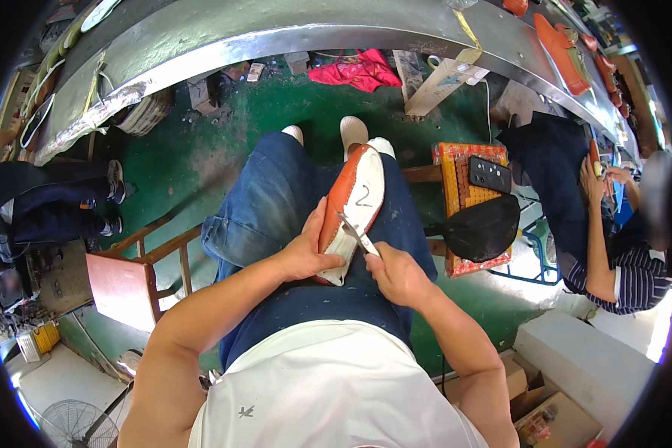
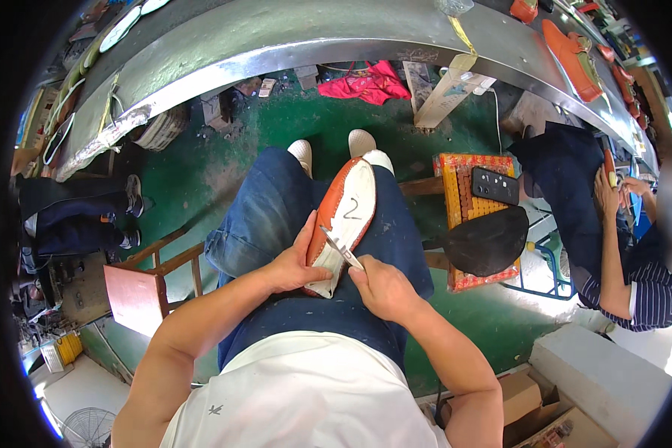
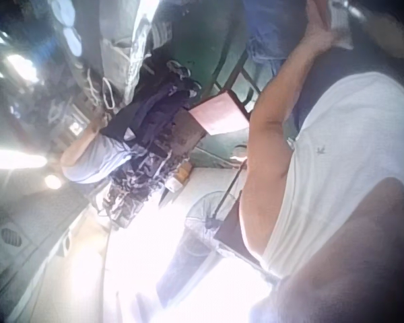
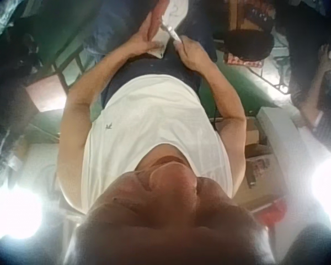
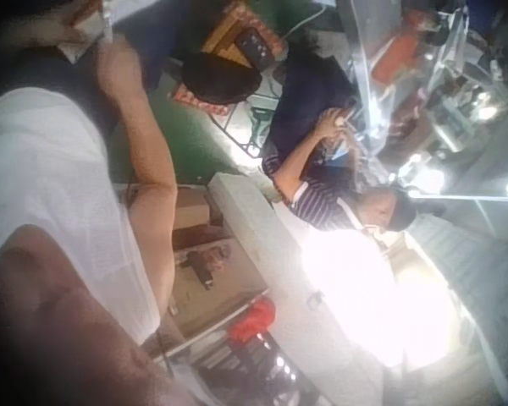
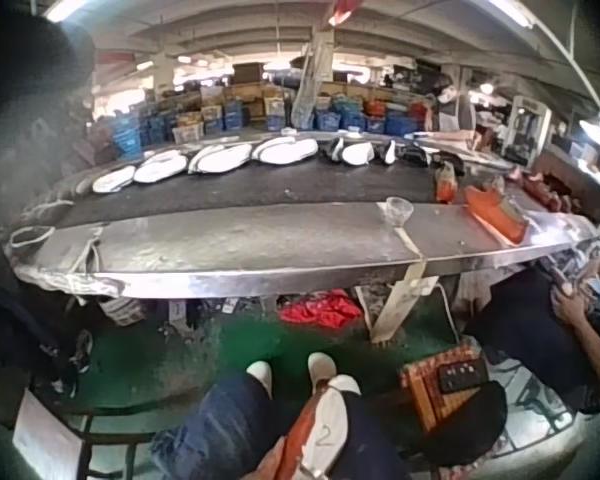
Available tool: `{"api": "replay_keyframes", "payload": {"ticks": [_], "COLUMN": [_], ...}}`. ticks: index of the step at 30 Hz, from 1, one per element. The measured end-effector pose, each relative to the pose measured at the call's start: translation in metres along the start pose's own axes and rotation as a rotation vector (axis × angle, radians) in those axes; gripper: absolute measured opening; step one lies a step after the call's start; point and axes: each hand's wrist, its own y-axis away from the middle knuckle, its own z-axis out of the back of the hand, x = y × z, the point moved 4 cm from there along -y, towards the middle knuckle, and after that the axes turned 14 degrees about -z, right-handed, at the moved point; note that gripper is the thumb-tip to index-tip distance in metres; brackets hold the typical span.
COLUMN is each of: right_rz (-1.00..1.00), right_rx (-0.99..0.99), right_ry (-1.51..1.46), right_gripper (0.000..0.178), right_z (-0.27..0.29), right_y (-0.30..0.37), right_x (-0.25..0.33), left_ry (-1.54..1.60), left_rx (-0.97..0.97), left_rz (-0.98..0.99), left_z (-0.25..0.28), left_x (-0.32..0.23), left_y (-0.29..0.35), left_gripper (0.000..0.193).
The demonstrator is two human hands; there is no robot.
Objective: Assembling shoe uppers onto lasts using pliers and manual adjustment on a factory production line.
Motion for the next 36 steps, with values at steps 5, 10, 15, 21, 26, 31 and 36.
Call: {"api": "replay_keyframes", "payload": {"ticks": [5,10,15,21,26,31,36], "right_rz": [-0.228,-0.256,0.014,0.358,0.701,1.016,1.179], "right_rx": [0.04,-0.045,-0.161,-0.539,-0.764,-0.917,-1.028], "right_ry": [-0.536,-0.232,0.591,0.261,0.159,0.218,0.177], "right_gripper": [0.038,0.039,0.041,0.036,0.042,0.052,0.047], "right_z": [-0.011,-0.009,-0.004,0.059,0.096,0.099,0.088], "right_y": [0.0,0.017,0.039,0.024,0.018,-0.008,-0.01], "right_x": [-0.044,-0.076,-0.006,0.055,0.148,0.174,0.17], "left_ry": [0.222,0.955,1.172,1.257,1.179,1.192,1.207], "left_rx": [-0.013,-0.114,-0.129,-0.035,-0.193,-0.319,-0.217], "left_rz": [0.047,-0.195,-0.251,-0.397,-0.345,-0.408,-0.446], "left_z": [0.019,0.033,0.087,0.087,0.076,0.078,0.076], "left_x": [-0.017,-0.092,-0.152,-0.158,-0.169,-0.169,-0.165], "left_y": [-0.004,0.007,-0.04,-0.088,-0.077,-0.084,-0.08], "left_gripper": [0.105,0.09,0.067,0.076,0.073,0.069,0.069]}}
